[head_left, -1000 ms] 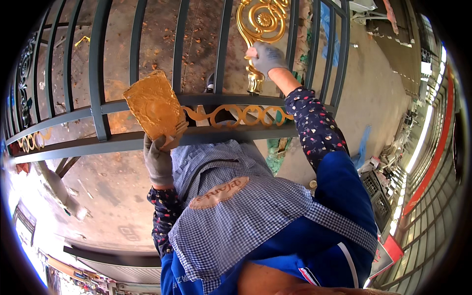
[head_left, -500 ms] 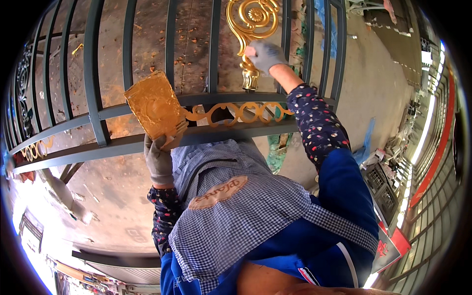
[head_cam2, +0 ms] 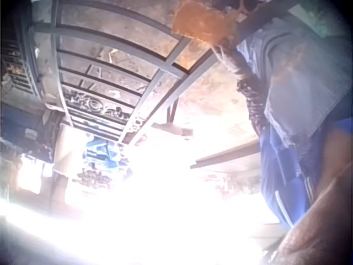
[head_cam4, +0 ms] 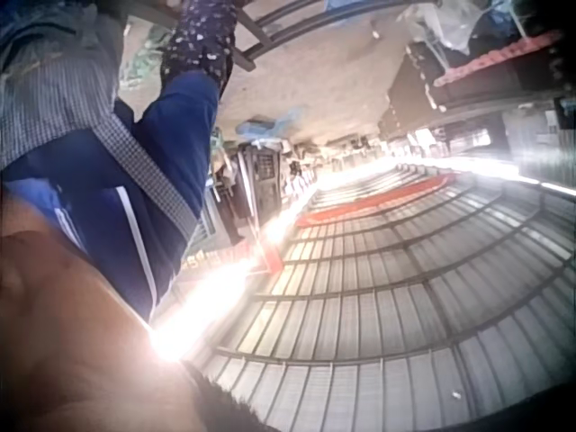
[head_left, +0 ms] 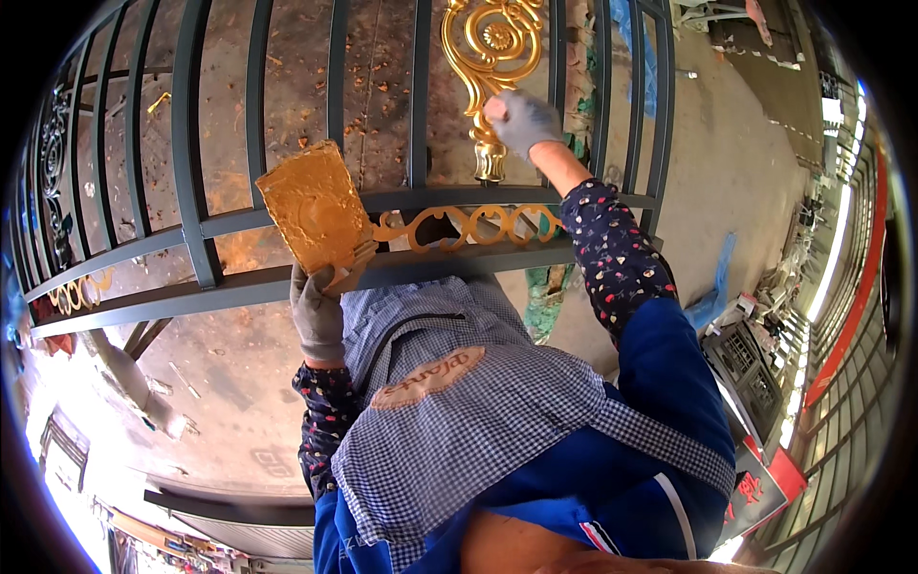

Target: The person uses a small brush to apply gold paint to the ornate scrollwork of a metal gate. They hold a rectangular sponge in their left hand while painting with their right hand, carefully covering the decorative curves. The person later dips the brush into a bucket of gold paint to reload it.

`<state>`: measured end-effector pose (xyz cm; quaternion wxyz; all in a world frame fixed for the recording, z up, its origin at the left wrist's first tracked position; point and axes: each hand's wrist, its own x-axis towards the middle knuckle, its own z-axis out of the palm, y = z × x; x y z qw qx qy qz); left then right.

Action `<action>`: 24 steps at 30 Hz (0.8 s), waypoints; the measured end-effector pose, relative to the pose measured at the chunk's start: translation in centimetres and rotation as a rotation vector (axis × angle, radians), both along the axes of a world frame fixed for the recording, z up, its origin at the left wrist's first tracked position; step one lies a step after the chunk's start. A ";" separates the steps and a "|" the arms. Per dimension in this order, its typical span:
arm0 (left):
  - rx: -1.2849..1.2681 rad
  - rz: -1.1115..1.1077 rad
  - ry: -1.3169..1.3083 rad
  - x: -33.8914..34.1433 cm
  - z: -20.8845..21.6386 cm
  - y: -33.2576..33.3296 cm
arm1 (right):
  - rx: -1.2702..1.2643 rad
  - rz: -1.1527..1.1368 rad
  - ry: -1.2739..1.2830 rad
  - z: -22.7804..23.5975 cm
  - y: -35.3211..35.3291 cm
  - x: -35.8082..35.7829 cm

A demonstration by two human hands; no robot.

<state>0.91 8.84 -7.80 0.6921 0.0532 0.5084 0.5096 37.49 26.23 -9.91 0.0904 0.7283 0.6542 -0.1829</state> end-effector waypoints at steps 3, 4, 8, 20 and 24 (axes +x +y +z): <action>-0.007 0.001 -0.011 -0.1 -0.2 0.1 | -0.016 0.068 -0.017 -0.5 0.0 0.2; -0.007 0.003 -0.007 0.0 0.0 0.1 | -0.009 0.071 -0.046 -0.3 0.4 0.6; 0.006 -0.003 -0.013 -0.2 -0.3 -0.3 | 0.220 0.045 0.107 -0.4 4.7 2.0; -0.050 0.065 0.066 0.6 -0.5 -0.4 | 0.197 0.155 0.113 -2.2 21.3 -3.3; -0.039 0.099 0.021 0.5 -1.1 -0.8 | 0.079 0.222 -0.014 -3.5 22.9 -3.5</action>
